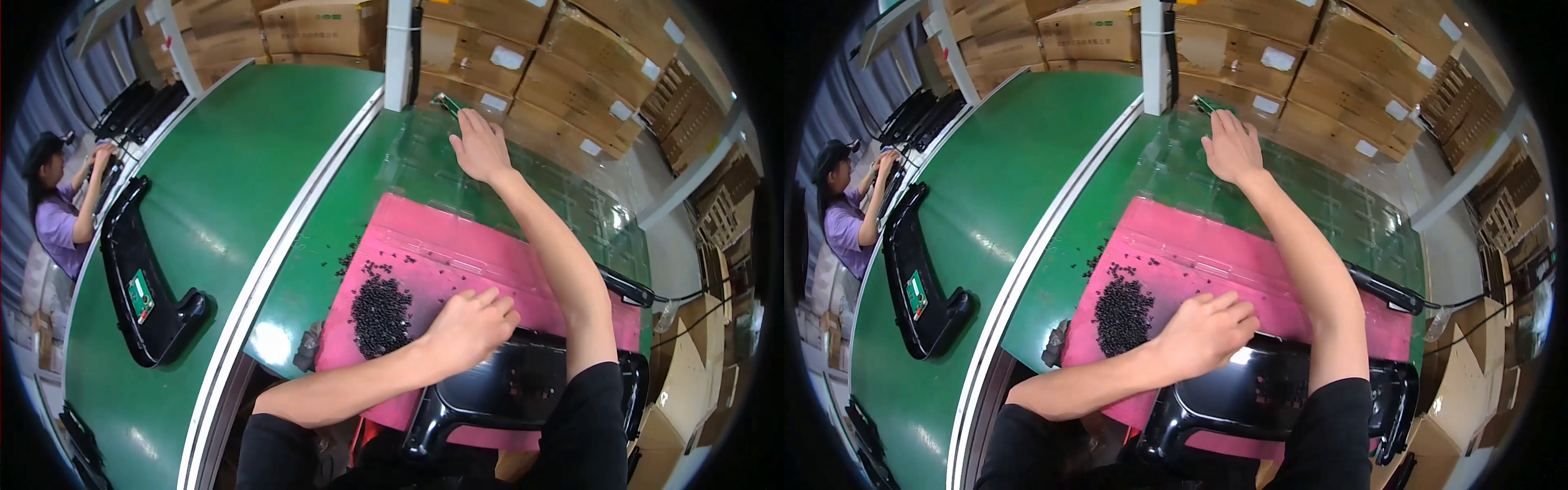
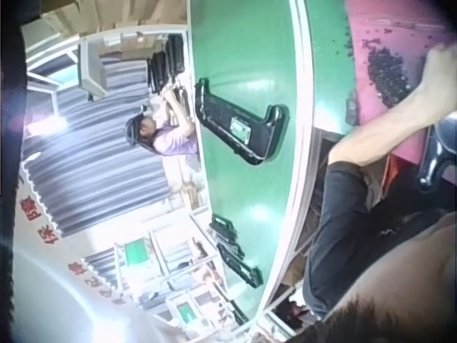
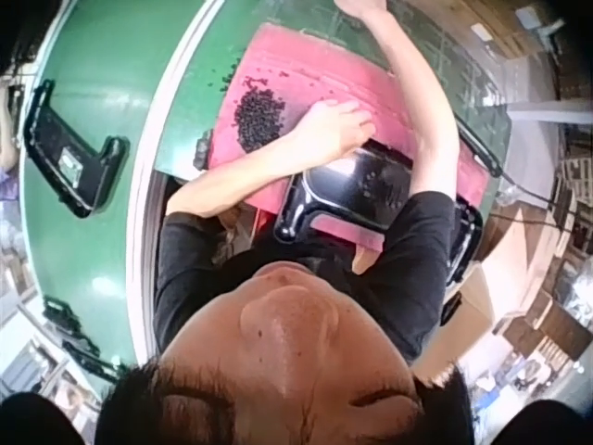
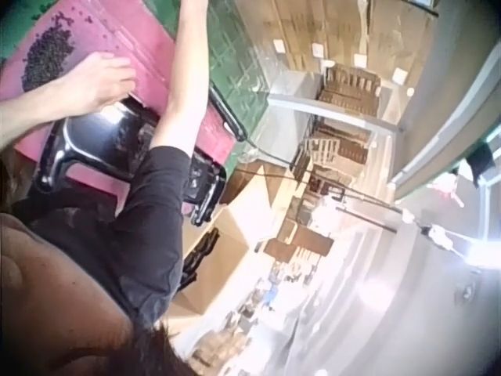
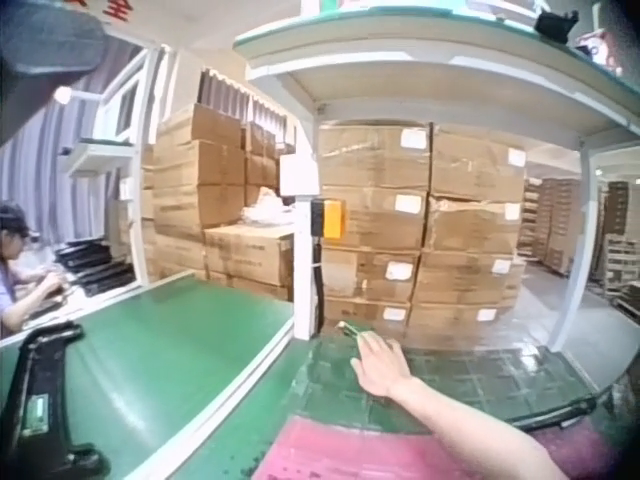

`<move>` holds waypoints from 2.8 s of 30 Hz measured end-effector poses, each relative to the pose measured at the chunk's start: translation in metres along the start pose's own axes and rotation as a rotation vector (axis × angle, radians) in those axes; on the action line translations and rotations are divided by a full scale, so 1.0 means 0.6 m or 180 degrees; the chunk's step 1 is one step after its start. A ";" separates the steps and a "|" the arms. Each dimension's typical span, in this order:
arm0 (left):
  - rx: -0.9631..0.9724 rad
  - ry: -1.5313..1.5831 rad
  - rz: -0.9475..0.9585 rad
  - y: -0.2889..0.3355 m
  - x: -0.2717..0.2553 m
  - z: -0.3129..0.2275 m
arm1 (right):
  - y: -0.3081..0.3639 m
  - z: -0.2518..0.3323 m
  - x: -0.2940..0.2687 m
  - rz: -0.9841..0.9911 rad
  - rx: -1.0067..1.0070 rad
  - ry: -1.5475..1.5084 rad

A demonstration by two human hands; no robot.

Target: Screw a circuit board into a black plastic component housing using an electric screwdriver on an assembly line.

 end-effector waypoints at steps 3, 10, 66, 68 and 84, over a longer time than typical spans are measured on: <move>0.0135 0.0061 -0.0105 0.000 0.004 0.000 | 0.051 -0.031 -0.077 -0.0232 -0.0381 -0.0120; -0.0531 -0.0065 -0.1852 -0.012 -0.091 0.034 | 0.256 -0.049 -0.254 -0.0535 -0.1519 -0.0016; -0.0154 0.2023 0.0858 0.042 -0.002 -0.029 | 0.675 -0.028 -0.293 0.0528 0.0843 -0.2951; -0.0321 0.2016 0.0860 0.044 0.000 -0.024 | 0.681 -0.032 -0.286 0.0509 0.0816 -0.2958; -0.0567 0.0849 0.1270 0.051 0.015 -0.004 | 0.648 -0.025 -0.248 0.0393 0.0880 -0.2078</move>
Point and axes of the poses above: each hand's wrist, its own y-axis away from the middle knuckle, its own x-axis out of the palm, z = x × y, the point moved 4 cm from there along -y, towards the middle knuckle, and after that the axes turned 13 degrees about y, right-handed, at the moved point
